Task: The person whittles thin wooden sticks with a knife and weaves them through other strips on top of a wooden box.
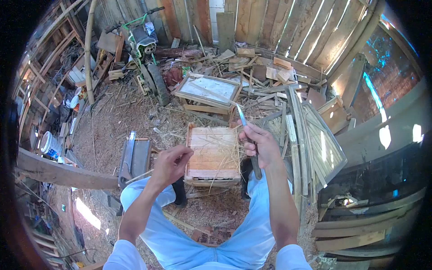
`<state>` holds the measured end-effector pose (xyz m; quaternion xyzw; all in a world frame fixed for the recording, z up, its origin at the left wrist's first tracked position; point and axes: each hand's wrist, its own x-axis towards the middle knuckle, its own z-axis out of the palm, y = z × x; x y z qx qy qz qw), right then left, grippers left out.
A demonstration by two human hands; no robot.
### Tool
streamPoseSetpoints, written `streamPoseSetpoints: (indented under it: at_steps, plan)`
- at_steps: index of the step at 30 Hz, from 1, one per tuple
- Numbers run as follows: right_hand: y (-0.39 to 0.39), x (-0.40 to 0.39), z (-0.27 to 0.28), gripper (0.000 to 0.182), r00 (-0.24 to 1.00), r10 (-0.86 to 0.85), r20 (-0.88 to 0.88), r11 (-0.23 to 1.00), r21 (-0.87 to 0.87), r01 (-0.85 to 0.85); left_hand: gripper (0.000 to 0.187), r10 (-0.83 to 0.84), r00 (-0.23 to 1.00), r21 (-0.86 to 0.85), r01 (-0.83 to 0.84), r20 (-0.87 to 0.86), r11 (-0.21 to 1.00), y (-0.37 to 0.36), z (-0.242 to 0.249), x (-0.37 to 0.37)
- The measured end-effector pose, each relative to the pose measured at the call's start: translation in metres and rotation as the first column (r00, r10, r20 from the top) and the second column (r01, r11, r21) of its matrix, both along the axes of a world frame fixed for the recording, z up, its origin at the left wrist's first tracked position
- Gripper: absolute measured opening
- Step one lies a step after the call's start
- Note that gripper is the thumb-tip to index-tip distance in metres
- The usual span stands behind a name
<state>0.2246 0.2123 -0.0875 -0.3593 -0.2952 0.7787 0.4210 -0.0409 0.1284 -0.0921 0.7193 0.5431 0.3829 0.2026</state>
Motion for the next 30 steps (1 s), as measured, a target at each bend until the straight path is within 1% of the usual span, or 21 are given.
streamPoseSetpoints:
  at_steps: [4, 7, 9, 11, 13, 14, 17, 18, 20, 21, 23, 24, 25, 27, 28, 29, 30]
  plan:
    - [0.0, -0.002, -0.001, 0.031, 1.0, -0.018, 0.005, 1.0, 0.013, 0.018, 0.006, 0.003, 1.0, 0.023, -0.002, -0.02, 1.0, 0.001, 0.002, 0.002]
    - [-0.01, -0.013, 0.005, 0.03, 0.999, 0.007, 0.034, 1.0, 0.023, -0.007, 0.006, 0.015, 1.0, 0.032, -0.015, -0.024, 0.999, 0.002, 0.001, 0.002]
    - [-0.024, -0.031, 0.013, 0.03, 0.977, 0.163, 0.137, 0.986, 0.001, -0.165, 0.006, 0.019, 0.999, 0.025, -0.018, -0.036, 1.0, 0.003, 0.0, 0.002]
    - [-0.015, -0.022, 0.004, 0.031, 0.978, 0.168, 0.122, 0.986, -0.001, -0.169, 0.006, 0.019, 0.999, 0.039, -0.018, -0.034, 0.999, 0.002, 0.0, 0.0]
    - [0.004, 0.0, -0.002, 0.033, 0.999, 0.045, -0.03, 0.999, -0.013, -0.046, 0.006, 0.011, 0.999, 0.035, -0.01, -0.032, 0.999, -0.001, -0.002, -0.002]
    - [0.004, 0.001, -0.005, 0.034, 0.997, 0.061, -0.051, 0.998, 0.008, -0.06, 0.006, 0.002, 1.0, 0.038, -0.001, -0.029, 0.999, 0.0, -0.003, -0.003]
    - [-0.002, -0.002, 0.001, 0.032, 1.0, 0.025, 0.011, 1.0, 0.006, -0.025, 0.005, 0.003, 0.999, 0.077, 0.001, -0.049, 0.997, 0.002, -0.007, -0.004]
    - [-0.008, -0.007, 0.004, 0.032, 1.0, 0.022, 0.011, 1.0, 0.006, -0.022, 0.005, 0.023, 0.998, 0.044, -0.021, -0.061, 0.999, 0.001, -0.002, -0.004]
    - [-0.016, -0.018, 0.009, 0.031, 0.981, 0.106, 0.161, 0.992, 0.047, -0.115, 0.005, 0.025, 0.998, 0.042, -0.023, -0.05, 0.999, 0.001, 0.0, -0.004]
    - [-0.012, -0.015, 0.005, 0.031, 0.982, 0.106, 0.158, 0.992, 0.045, -0.114, 0.005, 0.022, 0.999, 0.035, -0.02, -0.043, 0.999, 0.0, 0.0, -0.004]
    - [0.009, 0.001, -0.012, 0.03, 0.974, -0.005, 0.228, 1.0, -0.017, 0.009, 0.004, 0.022, 0.999, 0.038, -0.02, -0.042, 0.999, -0.002, 0.0, -0.007]
    - [0.019, 0.013, -0.007, 0.029, 0.993, -0.113, 0.034, 0.994, 0.014, 0.113, 0.004, 0.025, 0.999, 0.05, -0.023, -0.033, 0.998, -0.002, 0.001, -0.008]
    - [0.02, 0.017, -0.007, 0.029, 0.993, -0.108, 0.039, 0.994, 0.023, 0.108, 0.004, 0.03, 0.999, 0.057, -0.028, -0.027, 0.998, -0.002, 0.001, -0.009]
    - [0.014, 0.021, -0.003, 0.029, 0.981, -0.193, 0.028, 0.979, 0.069, 0.19, 0.004, 0.064, 0.998, 0.01, -0.064, -0.018, 0.998, -0.002, 0.0, -0.011]
    - [0.004, 0.012, -0.002, 0.031, 0.982, -0.176, 0.073, 0.983, 0.066, 0.172, 0.004, 0.068, 0.998, 0.011, -0.067, -0.02, 0.998, 0.0, -0.002, -0.01]
    - [-0.004, 0.004, 0.002, 0.031, 0.982, -0.174, 0.07, 0.984, 0.062, 0.17, 0.003, 0.08, 0.997, 0.055, -0.079, -0.015, 0.995, 0.003, -0.004, -0.006]
    - [-0.012, -0.005, 0.008, 0.033, 0.993, -0.105, 0.056, 0.991, 0.085, 0.1, 0.003, 0.093, 0.996, 0.097, -0.091, -0.011, 0.991, 0.005, -0.006, -0.002]
